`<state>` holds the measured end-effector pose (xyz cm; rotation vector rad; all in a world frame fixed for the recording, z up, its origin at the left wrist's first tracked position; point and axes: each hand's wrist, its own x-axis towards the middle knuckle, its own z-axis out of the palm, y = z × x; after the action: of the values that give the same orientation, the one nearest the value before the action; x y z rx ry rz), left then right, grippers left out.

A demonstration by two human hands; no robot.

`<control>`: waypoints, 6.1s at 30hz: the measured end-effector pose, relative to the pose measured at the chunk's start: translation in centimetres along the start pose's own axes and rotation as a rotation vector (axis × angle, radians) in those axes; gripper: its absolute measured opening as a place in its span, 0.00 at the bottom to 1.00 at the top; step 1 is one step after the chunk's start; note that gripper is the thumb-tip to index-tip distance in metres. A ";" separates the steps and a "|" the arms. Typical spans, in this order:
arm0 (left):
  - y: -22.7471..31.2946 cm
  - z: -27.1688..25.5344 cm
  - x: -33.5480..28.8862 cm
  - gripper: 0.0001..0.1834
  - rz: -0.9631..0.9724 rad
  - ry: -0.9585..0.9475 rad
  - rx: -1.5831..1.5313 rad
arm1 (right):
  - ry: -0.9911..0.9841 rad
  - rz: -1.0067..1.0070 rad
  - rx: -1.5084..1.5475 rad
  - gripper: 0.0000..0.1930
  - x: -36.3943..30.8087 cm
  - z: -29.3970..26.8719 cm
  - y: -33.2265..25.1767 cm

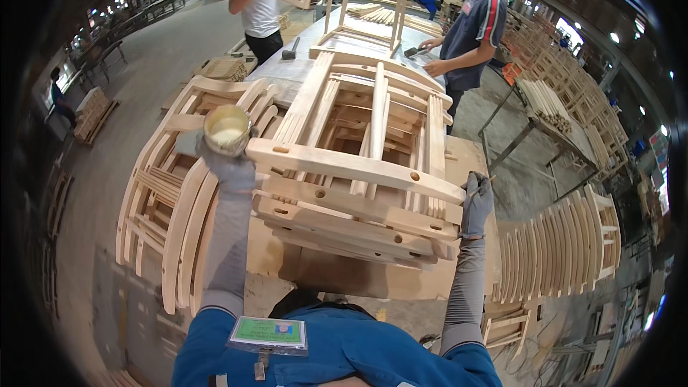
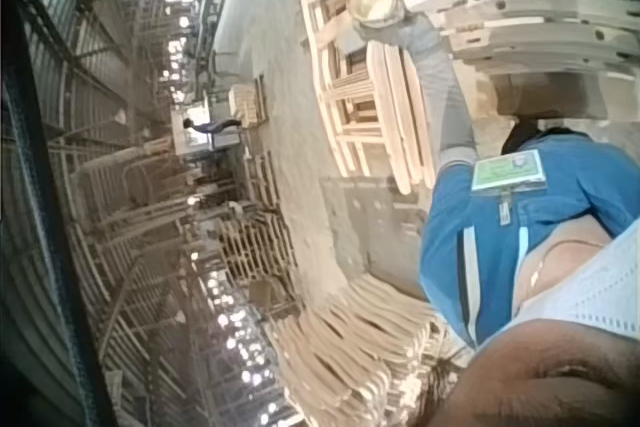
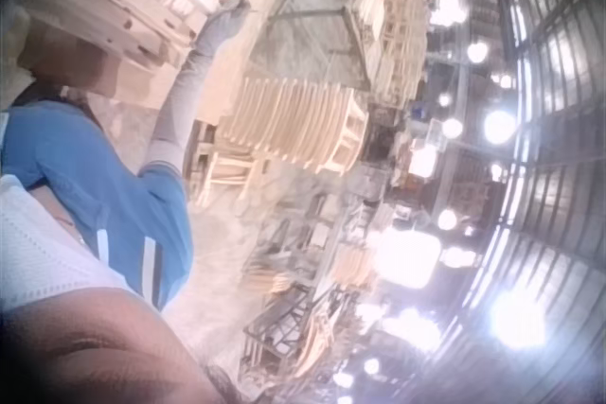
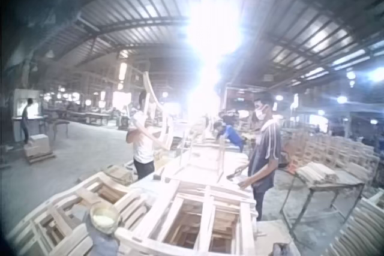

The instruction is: The person applies glue to the joints of wooden chair frames using a brush and a small container. They repeatedly dip the brush into the container and apply glue to multiple chair frames on a workbench in a factory setting.

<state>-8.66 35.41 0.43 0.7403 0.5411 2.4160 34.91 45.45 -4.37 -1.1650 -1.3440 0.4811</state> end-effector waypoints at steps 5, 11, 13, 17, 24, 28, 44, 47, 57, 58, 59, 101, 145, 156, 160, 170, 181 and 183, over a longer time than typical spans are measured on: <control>-2.7 -1.1 2.4 0.31 -0.155 0.286 -0.020 | -0.030 0.033 0.047 0.10 -0.8 1.9 -1.1; -3.9 -3.7 2.1 0.27 -0.120 0.220 -0.132 | -0.176 0.130 0.005 0.13 -2.4 0.0 -2.7; -3.2 -4.8 2.4 0.29 -0.086 0.293 -0.171 | -0.217 0.104 0.002 0.13 -2.4 -0.3 -2.2; -0.7 -3.8 0.2 0.27 -0.157 0.252 -0.200 | -0.236 0.129 -0.190 0.18 -2.1 -0.8 -2.5; 3.6 -4.1 -3.6 0.24 -0.166 0.179 -0.319 | 0.073 -0.045 -0.217 0.21 -1.7 -5.1 -2.5; 5.9 -3.4 -7.8 0.27 -0.239 0.121 -0.405 | 0.077 0.037 0.060 0.20 -3.5 -4.5 -8.2; 7.1 -0.5 -17.7 0.29 -0.252 -0.112 0.381 | -0.462 -0.093 0.616 0.04 -9.0 2.1 -17.7; 7.0 0.8 -17.8 0.26 -0.414 -0.132 0.099 | -0.660 0.064 0.620 0.07 -9.7 2.6 -19.7; 4.6 4.5 -18.1 0.28 -0.811 0.052 -0.164 | -0.914 -0.241 0.350 0.10 -10.1 3.5 -18.4; 4.4 4.6 -18.0 0.29 -0.840 0.063 -0.184 | -0.918 -0.249 0.317 0.10 -10.1 3.7 -18.4; 4.3 4.7 -18.0 0.30 -0.869 0.074 -0.203 | -0.924 -0.154 0.320 0.08 -10.3 3.8 -18.4; 7.7 -4.3 -7.5 0.29 -0.704 -0.035 0.065 | -0.789 -0.191 -0.194 0.10 -7.0 16.3 -19.3; 3.3 2.6 -1.5 0.31 -1.107 -0.020 -0.319 | -0.742 0.879 0.913 0.12 -1.8 17.4 -19.9; 1.1 4.2 4.7 0.31 -0.417 -0.146 0.317 | -0.441 0.097 0.308 0.15 21.9 27.6 -11.4; 0.7 2.1 6.6 0.33 -0.548 0.077 0.088 | -0.483 0.116 0.102 0.15 25.8 31.5 -7.1; 1.0 0.5 8.4 0.29 -0.647 0.210 -0.165 | -0.536 -0.051 -0.053 0.17 27.1 35.9 -2.4; 0.4 0.6 8.2 0.32 -0.633 0.262 -0.149 | -0.629 -0.137 -0.259 0.16 27.9 36.2 -3.6; 0.4 0.8 8.1 0.32 -0.640 0.283 -0.159 | -0.624 -0.140 -0.307 0.14 27.3 36.8 -4.2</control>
<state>-14.00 40.20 4.31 0.1166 0.5794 1.9292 6.49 80.13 6.00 -1.2033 -2.0813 0.5758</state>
